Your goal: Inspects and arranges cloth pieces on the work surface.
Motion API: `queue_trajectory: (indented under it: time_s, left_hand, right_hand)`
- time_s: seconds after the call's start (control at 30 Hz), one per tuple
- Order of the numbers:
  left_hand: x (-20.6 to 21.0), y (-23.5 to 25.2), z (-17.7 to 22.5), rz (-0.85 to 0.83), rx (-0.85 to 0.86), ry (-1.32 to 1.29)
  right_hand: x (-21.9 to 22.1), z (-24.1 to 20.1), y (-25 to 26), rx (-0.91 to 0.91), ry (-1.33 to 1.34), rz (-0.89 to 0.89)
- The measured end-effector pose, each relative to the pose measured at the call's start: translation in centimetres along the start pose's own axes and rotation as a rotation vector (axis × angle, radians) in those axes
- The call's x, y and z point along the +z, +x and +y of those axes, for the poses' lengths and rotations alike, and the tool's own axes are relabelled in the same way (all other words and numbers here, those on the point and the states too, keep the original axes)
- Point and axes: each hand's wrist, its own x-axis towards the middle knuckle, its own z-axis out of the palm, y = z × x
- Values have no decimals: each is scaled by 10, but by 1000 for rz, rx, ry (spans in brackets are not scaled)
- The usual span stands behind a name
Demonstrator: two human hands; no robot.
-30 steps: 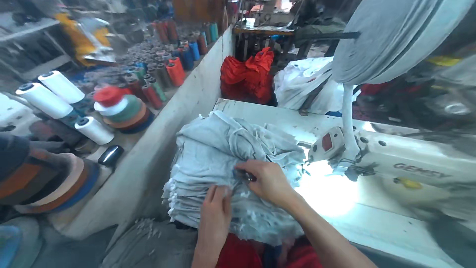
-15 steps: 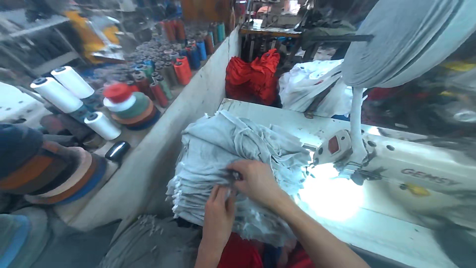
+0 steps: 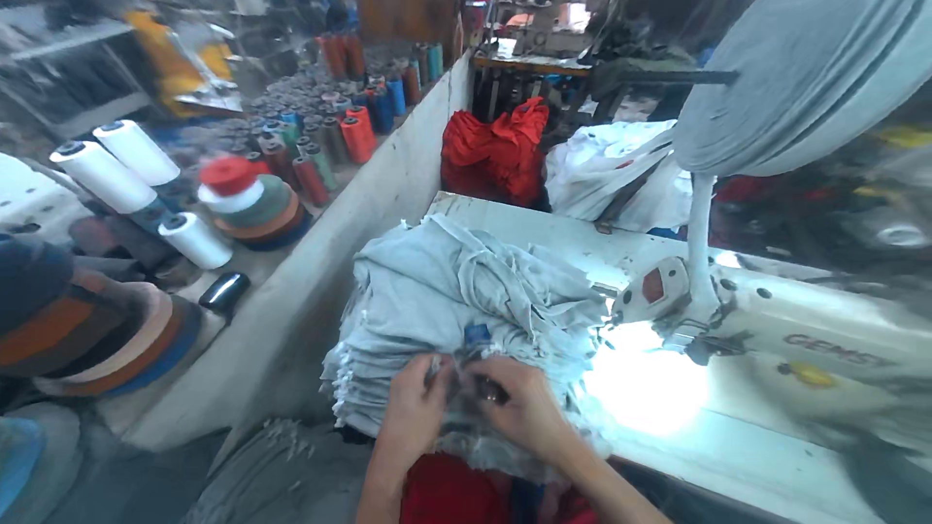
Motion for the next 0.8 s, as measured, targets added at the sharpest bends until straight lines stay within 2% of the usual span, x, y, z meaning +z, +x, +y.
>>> queue_trajectory:
  time_s: [0.07,0.2,0.37,0.47,0.57,0.8]
  left_hand:
    - [-6,5,3,-53,-28,-13]
    - [-9,12,11,-60,-67,63]
    - [2,13,17,6,-14,223]
    - [2,10,3,16,32,96]
    - [2,7,-8,17,16,-102]
    - [8,4,-17,80,76,-169]
  right_hand:
    - [10,1,-6,-70,-106,65]
    - [12,0,-10,-135,-207,81]
    - [-13,-3,-18,-43,-256,67]
    - [-29,-3,-15,36,-366,85]
    - [-29,-4,-8,7,-504,69]
    - [0,-9,10,-15,-564,38]
